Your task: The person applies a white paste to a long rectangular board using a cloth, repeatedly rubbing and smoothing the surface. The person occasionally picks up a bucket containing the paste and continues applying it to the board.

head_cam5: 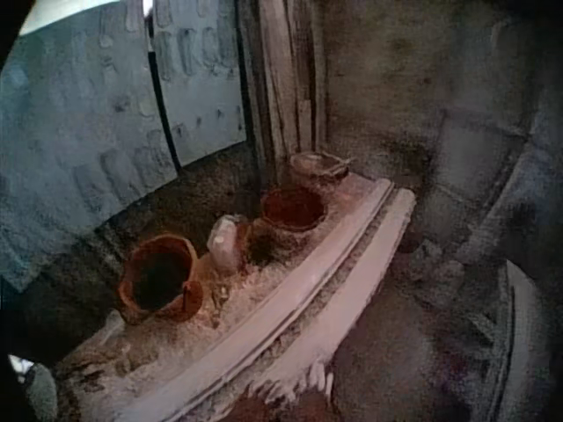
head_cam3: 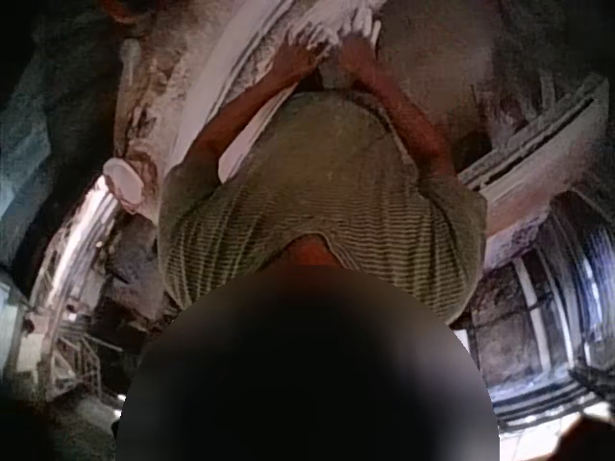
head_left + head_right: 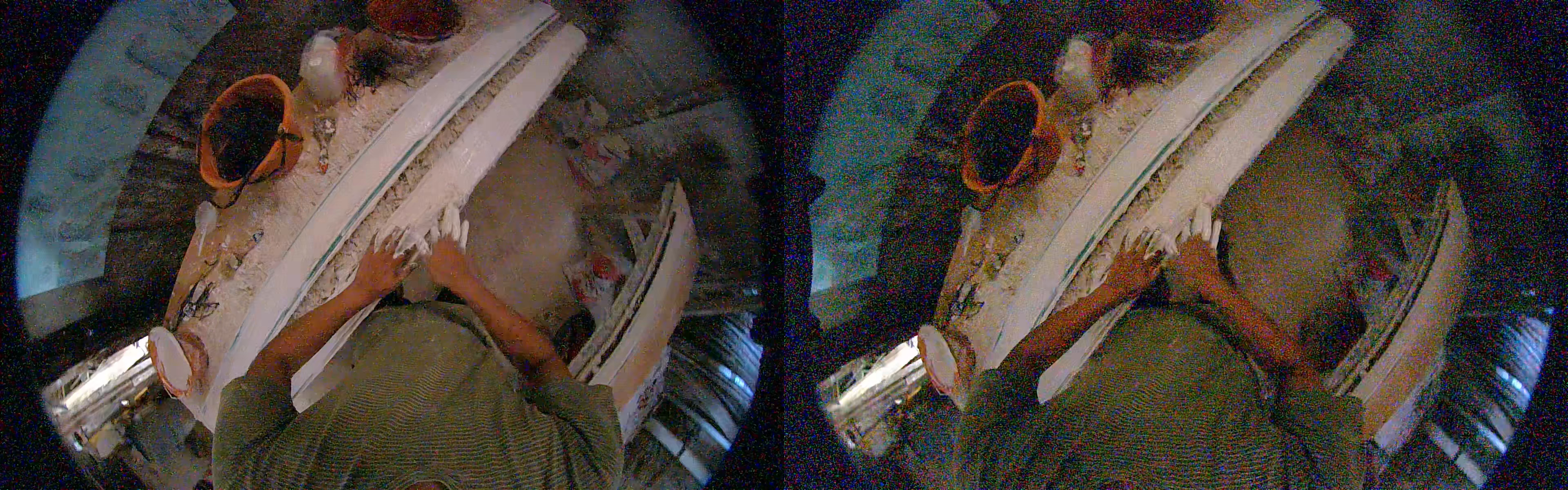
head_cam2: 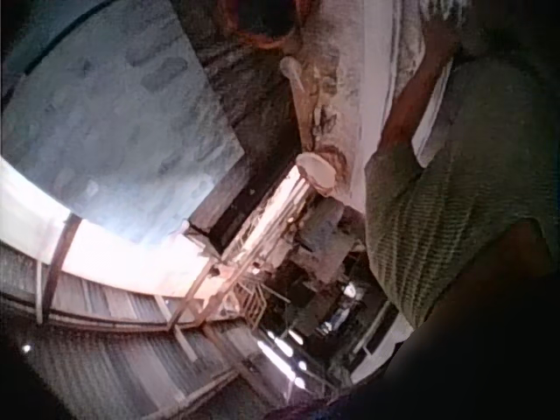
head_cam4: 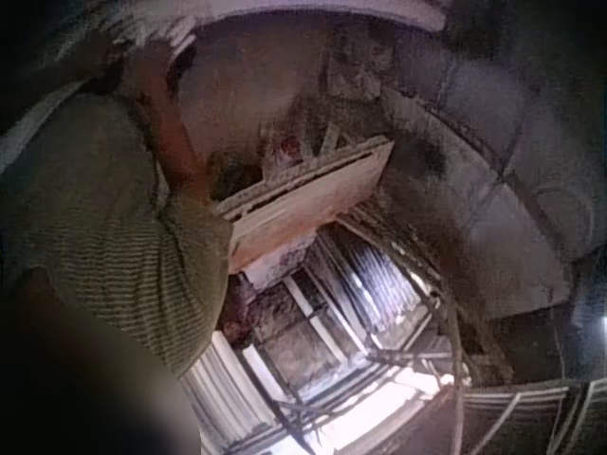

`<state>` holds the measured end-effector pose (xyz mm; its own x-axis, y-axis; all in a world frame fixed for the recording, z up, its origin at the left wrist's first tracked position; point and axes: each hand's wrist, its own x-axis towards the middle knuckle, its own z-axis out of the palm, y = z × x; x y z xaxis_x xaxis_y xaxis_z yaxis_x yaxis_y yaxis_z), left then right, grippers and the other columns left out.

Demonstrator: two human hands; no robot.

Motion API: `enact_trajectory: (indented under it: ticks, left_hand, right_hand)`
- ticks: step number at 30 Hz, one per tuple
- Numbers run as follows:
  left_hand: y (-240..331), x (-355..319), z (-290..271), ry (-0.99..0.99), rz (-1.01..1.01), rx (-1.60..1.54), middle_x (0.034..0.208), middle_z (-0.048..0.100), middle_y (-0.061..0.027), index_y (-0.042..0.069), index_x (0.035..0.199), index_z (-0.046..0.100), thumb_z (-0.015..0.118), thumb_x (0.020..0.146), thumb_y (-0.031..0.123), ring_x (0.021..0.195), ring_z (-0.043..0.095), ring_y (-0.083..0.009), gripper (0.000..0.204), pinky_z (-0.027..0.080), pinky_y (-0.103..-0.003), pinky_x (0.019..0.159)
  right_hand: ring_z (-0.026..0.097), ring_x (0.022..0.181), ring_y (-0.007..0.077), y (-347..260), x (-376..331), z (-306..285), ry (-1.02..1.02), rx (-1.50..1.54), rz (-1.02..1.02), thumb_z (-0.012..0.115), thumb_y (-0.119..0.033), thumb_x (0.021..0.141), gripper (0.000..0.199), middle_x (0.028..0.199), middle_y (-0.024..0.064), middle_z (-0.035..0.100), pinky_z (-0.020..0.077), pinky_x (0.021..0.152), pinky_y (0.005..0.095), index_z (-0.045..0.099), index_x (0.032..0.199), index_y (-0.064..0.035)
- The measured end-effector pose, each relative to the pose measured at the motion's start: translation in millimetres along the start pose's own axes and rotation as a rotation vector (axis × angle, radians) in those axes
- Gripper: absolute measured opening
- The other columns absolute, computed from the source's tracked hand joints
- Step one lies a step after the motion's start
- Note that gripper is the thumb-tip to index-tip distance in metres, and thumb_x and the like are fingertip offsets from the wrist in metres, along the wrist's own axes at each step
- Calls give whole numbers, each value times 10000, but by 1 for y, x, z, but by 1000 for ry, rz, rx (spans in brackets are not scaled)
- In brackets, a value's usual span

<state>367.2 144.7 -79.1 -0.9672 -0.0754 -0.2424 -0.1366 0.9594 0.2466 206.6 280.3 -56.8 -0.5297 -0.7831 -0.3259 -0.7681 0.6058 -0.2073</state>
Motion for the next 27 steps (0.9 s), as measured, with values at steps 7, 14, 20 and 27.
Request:
enact_trajectory:
  ticks: [7, 14, 20, 27]
  left_hand:
    - [26, 136, -26, 218, -16, 97, 1647, 346, -167, 282, 1459, 596, 440, 1021, 525, 1515, 342, -314, 524, 148, -610, 1250]
    - [28, 162, -27, 73, -222, -127, 1661, 265, -234, 299, 1566, 447, 376, 1056, 548, 1522, 162, -544, 572, 89, -677, 1238]
    - [35, 62, -9, -199, -457, -28, 1659, 295, -208, 314, 1606, 366, 397, 1055, 536, 1508, 275, -484, 595, 144, -660, 1238]
    - [47, -52, 23, -80, -574, -54, 1658, 245, -277, 269, 1633, 307, 401, 1054, 532, 1518, 216, -528, 643, 124, -649, 1242]
  right_hand:
    - [554, 1250, 502, 141, 118, -26, -209, -58, -85, 497, -334, 977, 473, 1293, 286, 637, 341, 1115, 661, 647, 1301, -23]
    - [614, 1157, 469, 302, 241, -45, 197, -202, -225, 468, -313, 1007, 422, 1227, 296, 639, 463, 1022, 593, 650, 1230, -4]
    - [562, 1249, 481, 174, 145, -17, -2, -92, -403, 441, -334, 1035, 498, 1353, 328, 557, 410, 1088, 590, 558, 1348, 36]
    - [497, 1355, 484, 82, 51, 10, -285, 83, -564, 439, -373, 1050, 591, 1495, 344, 465, 352, 1155, 594, 472, 1475, 36]
